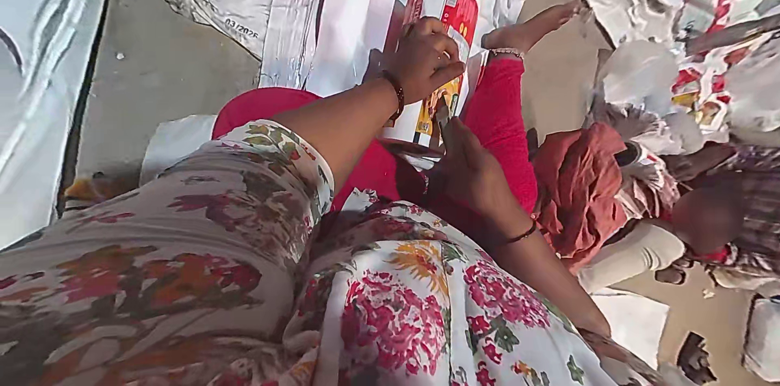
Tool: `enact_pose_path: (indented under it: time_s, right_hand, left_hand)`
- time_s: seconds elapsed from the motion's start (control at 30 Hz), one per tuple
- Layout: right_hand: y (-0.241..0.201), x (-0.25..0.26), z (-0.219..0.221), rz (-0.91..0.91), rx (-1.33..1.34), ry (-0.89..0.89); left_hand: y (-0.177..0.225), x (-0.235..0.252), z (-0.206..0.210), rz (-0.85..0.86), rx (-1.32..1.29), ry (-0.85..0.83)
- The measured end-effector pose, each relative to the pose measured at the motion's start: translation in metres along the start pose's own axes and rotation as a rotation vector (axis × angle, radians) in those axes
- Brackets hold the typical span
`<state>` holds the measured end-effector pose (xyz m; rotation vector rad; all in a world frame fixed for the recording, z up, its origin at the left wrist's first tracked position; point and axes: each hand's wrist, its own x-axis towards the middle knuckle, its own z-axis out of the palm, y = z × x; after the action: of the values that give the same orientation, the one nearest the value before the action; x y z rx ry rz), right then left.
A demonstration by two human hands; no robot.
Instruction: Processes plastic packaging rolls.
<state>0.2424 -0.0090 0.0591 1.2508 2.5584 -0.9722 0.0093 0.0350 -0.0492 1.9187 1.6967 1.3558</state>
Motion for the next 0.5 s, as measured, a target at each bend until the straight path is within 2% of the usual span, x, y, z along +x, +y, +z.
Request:
enact_pose_path:
  time_s: [0.17,0.3,0.5]
  right_hand:
    - [-0.016,-0.008,-0.018,-0.022,-0.217,-0.067]
    - [-0.032,-0.006,-0.021,-0.01,-0.332,-0.19]
    - [-0.037,0.006,-0.017,0.042,-0.227,-0.215]
  left_hand:
    - [0.003,0.003,-0.004,0.023,0.012,-0.059]
    - [0.006,0.005,-0.005,0.015,0.025,-0.107]
    - [0.007,0.005,-0.008,0.078,0.075,-0.158]
